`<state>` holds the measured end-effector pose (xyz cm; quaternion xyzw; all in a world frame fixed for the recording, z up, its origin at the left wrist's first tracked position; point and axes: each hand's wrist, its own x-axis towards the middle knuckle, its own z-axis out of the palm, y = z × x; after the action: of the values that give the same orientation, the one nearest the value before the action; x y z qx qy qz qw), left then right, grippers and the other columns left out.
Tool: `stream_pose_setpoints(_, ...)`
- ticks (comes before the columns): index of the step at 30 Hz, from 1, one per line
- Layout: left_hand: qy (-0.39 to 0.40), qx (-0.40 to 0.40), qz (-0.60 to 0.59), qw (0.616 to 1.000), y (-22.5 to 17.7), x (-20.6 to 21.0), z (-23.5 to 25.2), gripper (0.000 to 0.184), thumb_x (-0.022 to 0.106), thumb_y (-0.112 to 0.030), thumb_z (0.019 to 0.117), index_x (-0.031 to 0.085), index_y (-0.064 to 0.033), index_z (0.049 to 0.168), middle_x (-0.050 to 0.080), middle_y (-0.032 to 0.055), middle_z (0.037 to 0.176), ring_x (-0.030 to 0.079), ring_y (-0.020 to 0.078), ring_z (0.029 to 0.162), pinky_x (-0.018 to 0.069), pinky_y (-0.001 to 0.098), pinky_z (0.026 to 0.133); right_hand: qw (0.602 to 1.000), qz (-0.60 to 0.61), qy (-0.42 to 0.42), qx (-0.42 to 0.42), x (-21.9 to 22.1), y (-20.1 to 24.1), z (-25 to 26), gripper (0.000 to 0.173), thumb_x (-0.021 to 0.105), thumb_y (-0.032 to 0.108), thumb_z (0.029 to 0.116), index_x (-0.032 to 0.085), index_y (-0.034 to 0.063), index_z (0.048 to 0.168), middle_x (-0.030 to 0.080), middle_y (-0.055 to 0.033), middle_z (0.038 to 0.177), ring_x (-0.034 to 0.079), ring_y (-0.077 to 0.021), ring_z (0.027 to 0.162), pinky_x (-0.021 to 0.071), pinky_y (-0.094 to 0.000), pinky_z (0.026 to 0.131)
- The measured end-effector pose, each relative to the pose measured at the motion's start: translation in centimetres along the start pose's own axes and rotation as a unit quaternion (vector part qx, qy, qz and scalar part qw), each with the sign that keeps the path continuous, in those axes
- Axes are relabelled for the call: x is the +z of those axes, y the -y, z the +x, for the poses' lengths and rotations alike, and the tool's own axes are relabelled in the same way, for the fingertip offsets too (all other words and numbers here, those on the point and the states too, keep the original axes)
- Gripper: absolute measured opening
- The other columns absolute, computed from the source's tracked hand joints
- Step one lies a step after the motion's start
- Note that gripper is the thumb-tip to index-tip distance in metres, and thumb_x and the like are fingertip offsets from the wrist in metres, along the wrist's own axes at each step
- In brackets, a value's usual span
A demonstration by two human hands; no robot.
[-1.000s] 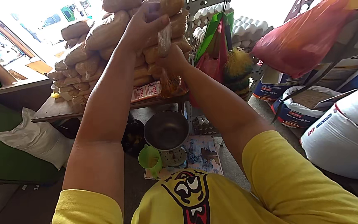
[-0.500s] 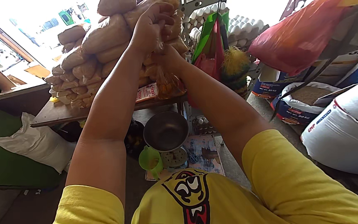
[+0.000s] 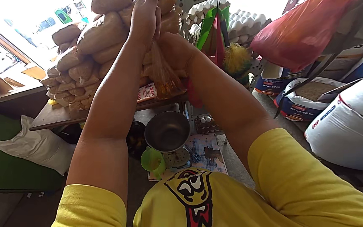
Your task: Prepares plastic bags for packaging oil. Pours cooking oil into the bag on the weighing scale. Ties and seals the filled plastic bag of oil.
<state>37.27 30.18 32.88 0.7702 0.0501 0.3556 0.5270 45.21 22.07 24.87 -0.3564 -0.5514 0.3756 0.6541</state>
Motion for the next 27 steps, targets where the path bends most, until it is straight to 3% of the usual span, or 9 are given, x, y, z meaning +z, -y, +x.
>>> stream_pose_setpoints(2,-0.011,0.035,0.051,0.998,0.1,0.5,0.0,0.047,0.035,-0.012,0.1105,0.042,-0.0123,0.064,0.043,-0.0013,0.048,0.042,0.0079,0.041,0.0395,0.0203,0.044,1.000,0.022,-0.020,-0.003,0.4,0.3,-0.2,0.030,0.033,0.021,0.1133,0.059,0.0086,0.115,0.069,-0.0002,0.095,0.069,-0.0083,0.090,0.0594,-0.0280,0.083)
stream_pose_setpoints(4,-0.026,0.047,0.107,0.993,0.3,0.7,0.3,0.042,0.039,-0.011,0.1089,0.044,-0.0120,0.067,0.042,-0.0019,0.052,0.042,0.0074,0.042,0.0395,0.0200,0.044,0.997,-0.034,-0.065,-0.003,1.1,0.3,-0.2,0.026,0.036,0.019,0.1128,0.060,0.0076,0.112,0.067,0.0012,0.091,0.068,-0.0055,0.085,0.0589,-0.0247,0.079)
stream_pose_setpoints(6,-0.047,0.039,0.164,0.985,0.2,0.6,0.4,0.036,0.043,-0.015,0.1083,0.048,-0.0106,0.073,0.043,-0.0005,0.059,0.043,0.0099,0.049,0.0417,0.0245,0.051,0.989,-0.107,-0.099,0.012,1.7,0.4,0.0,0.028,0.037,0.021,0.1127,0.062,0.0079,0.109,0.064,0.0024,0.089,0.064,-0.0035,0.084,0.0561,-0.0232,0.078)
stream_pose_setpoints(10,-0.099,0.031,0.220,0.970,0.5,0.2,0.8,0.036,0.042,-0.019,0.1098,0.053,-0.0090,0.077,0.046,0.0000,0.063,0.046,0.0106,0.052,0.0439,0.0271,0.054,0.976,-0.175,-0.125,0.013,2.4,0.4,0.6,0.032,0.039,0.019,0.1122,0.063,0.0086,0.095,0.061,0.0032,0.081,0.061,-0.0035,0.080,0.0520,-0.0227,0.078)
stream_pose_setpoints(13,-0.136,-0.006,0.218,0.966,0.1,0.1,1.0,0.031,0.043,-0.019,0.1091,0.055,-0.0063,0.083,0.049,0.0027,0.067,0.049,0.0120,0.054,0.0475,0.0288,0.057,0.963,-0.242,-0.118,0.010,2.3,0.7,0.7,0.033,0.039,0.022,0.1125,0.066,0.0074,0.099,0.061,0.0036,0.084,0.059,-0.0017,0.083,0.0498,-0.0229,0.081)
stream_pose_setpoints(17,-0.155,-0.036,0.189,0.969,0.2,-0.1,0.9,0.024,0.048,-0.012,0.1068,0.051,-0.0062,0.084,0.048,0.0041,0.066,0.044,0.0107,0.047,0.0424,0.0236,0.046,0.941,-0.328,-0.082,0.001,2.1,0.3,0.0,0.038,0.037,0.022,0.1127,0.069,0.0025,0.107,0.070,-0.0028,0.101,0.062,-0.0048,0.095,0.0484,-0.0289,0.091)
stream_pose_setpoints(19,-0.161,-0.047,0.204,0.965,0.4,-0.8,1.4,0.017,0.049,-0.006,0.1042,0.055,-0.0036,0.089,0.051,0.0075,0.075,0.047,0.0131,0.054,0.0438,0.0262,0.051,0.928,-0.367,-0.066,0.016,2.1,0.0,-0.6,0.038,0.035,0.023,0.1130,0.066,0.0037,0.103,0.071,-0.0039,0.105,0.062,-0.0067,0.095,0.0482,-0.0313,0.089)
stream_pose_setpoints(23,-0.171,-0.067,0.235,0.955,-1.1,-1.6,0.0,0.011,0.054,0.002,0.1005,0.059,0.0010,0.091,0.053,0.0097,0.083,0.050,0.0139,0.064,0.0472,0.0268,0.061,0.914,-0.403,-0.048,0.013,1.9,-1.1,-1.7,0.038,0.037,0.024,0.1126,0.067,0.0039,0.105,0.058,-0.0024,0.089,0.053,-0.0097,0.080,0.0459,-0.0319,0.076)
stream_pose_setpoints(27,-0.184,-0.073,0.204,0.959,-1.5,-1.8,-0.1,0.015,0.055,0.000,0.1002,0.058,-0.0011,0.086,0.053,0.0081,0.077,0.050,0.0129,0.060,0.0455,0.0246,0.057,0.899,-0.436,-0.048,-0.005,1.8,-1.2,-2.4,0.036,0.038,0.024,0.1124,0.068,0.0057,0.106,0.062,-0.0033,0.093,0.057,-0.0108,0.084,0.0474,-0.0342,0.081)
